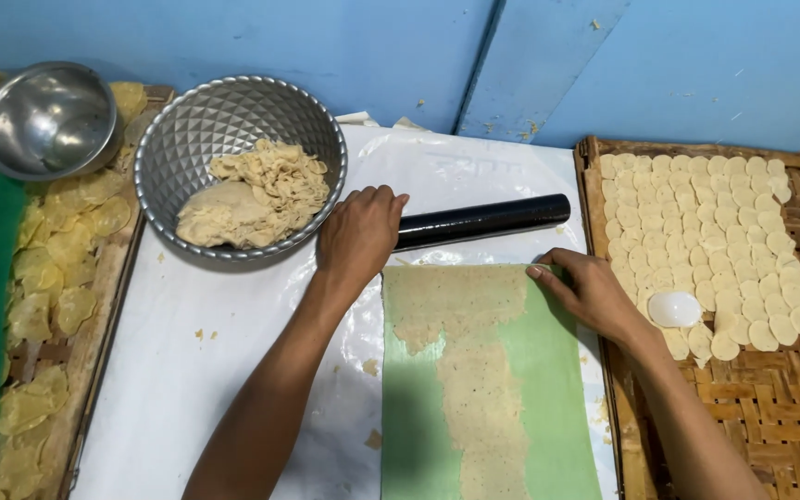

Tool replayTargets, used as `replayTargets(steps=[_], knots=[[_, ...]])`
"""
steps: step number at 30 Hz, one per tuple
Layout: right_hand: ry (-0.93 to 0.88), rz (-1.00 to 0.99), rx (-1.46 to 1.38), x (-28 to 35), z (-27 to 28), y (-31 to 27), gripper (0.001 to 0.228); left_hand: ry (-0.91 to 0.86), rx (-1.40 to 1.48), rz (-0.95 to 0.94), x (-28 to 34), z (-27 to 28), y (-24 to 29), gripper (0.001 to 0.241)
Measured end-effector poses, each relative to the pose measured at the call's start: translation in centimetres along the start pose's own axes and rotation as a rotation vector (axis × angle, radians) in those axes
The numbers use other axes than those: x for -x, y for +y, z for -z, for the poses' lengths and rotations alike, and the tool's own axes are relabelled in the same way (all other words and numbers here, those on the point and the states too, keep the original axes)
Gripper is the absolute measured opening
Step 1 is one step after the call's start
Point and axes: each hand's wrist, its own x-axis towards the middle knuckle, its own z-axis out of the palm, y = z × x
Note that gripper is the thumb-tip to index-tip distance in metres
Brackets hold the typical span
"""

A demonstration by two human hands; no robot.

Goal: Rolling out dough with a rolling pin and cutting small circles using a circular tool.

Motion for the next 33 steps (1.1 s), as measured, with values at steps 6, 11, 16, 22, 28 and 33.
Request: replayTargets(steps=[6, 11, 16, 22, 28, 33], knots=[[0.142, -0.005, 0.013, -1.9, -1.5, 1.6, 0.015, -0.01, 0.051, 0.06, 0.4, 1.2, 0.3, 0.035], [0.215, 0.05, 0.105, -1.9, -2.2, 1.4, 0.018, -0.072, 0.092, 0.135, 0.4, 1.5, 0.1, 0.038], [0.449, 0.214, 0.365, -3.1, -2.2, -2.7, 0.019, -0.007, 0.047, 0.132, 0.4, 0.3, -0.1, 0.036], [0.378, 0.502, 0.069, -8.8, -5.2, -14.7, 0.016, 0.143, -0.108, 0.08, 0.5, -2.9, -2.3, 0.033], [0.074, 0.507, 0.088, -18.1, -10.2, -22.0, 0.023, 0.066, -0.123, 0.155, 0.7, -2.8, -3.9, 0.028], [-0.006, 0.324, 0.231, -23.2, -15.5, -20.9, 0.019, -0.003, -0.116, 0.199, -0.2, -2.5, -5.2, 0.027]])
